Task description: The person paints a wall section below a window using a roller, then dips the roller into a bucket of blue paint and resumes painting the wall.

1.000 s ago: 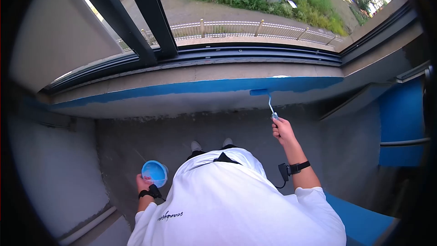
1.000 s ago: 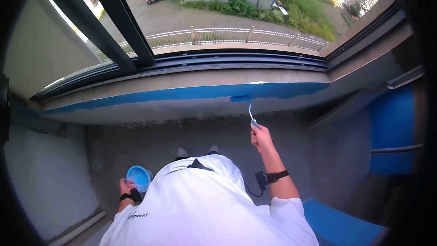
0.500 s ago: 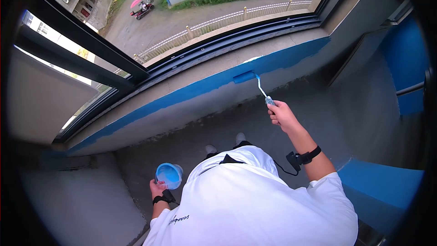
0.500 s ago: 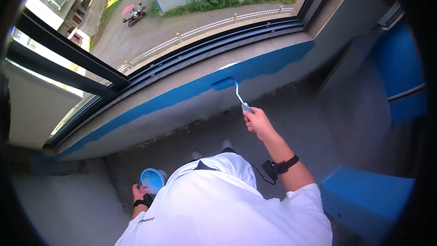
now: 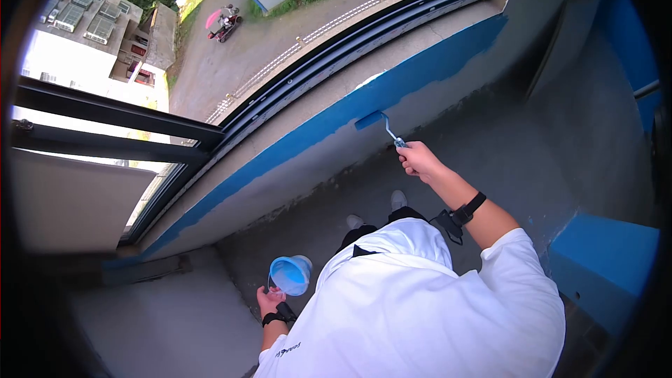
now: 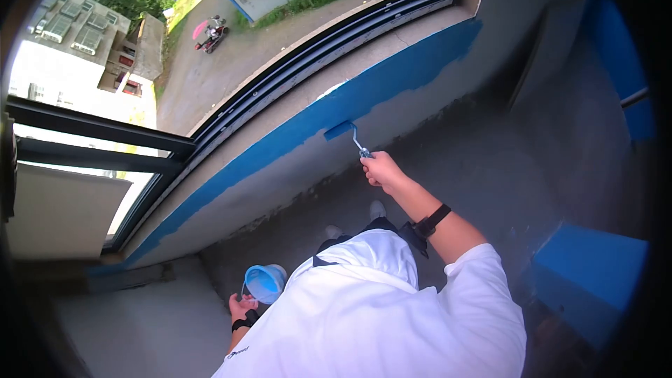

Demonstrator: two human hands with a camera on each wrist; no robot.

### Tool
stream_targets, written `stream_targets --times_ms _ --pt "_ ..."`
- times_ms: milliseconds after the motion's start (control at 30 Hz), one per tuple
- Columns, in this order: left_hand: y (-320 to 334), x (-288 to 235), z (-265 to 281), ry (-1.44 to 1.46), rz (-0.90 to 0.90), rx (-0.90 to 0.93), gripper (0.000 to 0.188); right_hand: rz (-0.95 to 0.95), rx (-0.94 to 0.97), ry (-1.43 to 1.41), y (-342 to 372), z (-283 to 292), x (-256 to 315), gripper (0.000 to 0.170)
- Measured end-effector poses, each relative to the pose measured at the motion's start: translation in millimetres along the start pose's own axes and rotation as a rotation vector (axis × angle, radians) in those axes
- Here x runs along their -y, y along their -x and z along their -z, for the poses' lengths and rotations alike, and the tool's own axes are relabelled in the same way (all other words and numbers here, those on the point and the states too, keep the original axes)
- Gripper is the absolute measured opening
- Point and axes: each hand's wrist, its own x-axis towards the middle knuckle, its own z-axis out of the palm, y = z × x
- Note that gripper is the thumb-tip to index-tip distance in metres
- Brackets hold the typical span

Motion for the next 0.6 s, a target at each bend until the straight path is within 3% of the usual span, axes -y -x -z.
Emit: stream_targets --times_ms 67,267,467,600 --pt "2 4 5 -0.023 -0.005 0.012 0.034 0.061 0.08 -0.075 27 10 14 0.015" --pt "1 17 17 -0.074 0.029 -0.039 0.033 0.144 0.06 -0.022 65 12 29 0.013" --pt "5 32 33 -0.062 0.077 0.007 0.035 0.06 0.029 0.068 -12 5 -3 0.015" --pt "7 36 48 -0.009 0.103 -0.044 0.036 0.007 0.022 0.047 -24 9 -12 0.015"
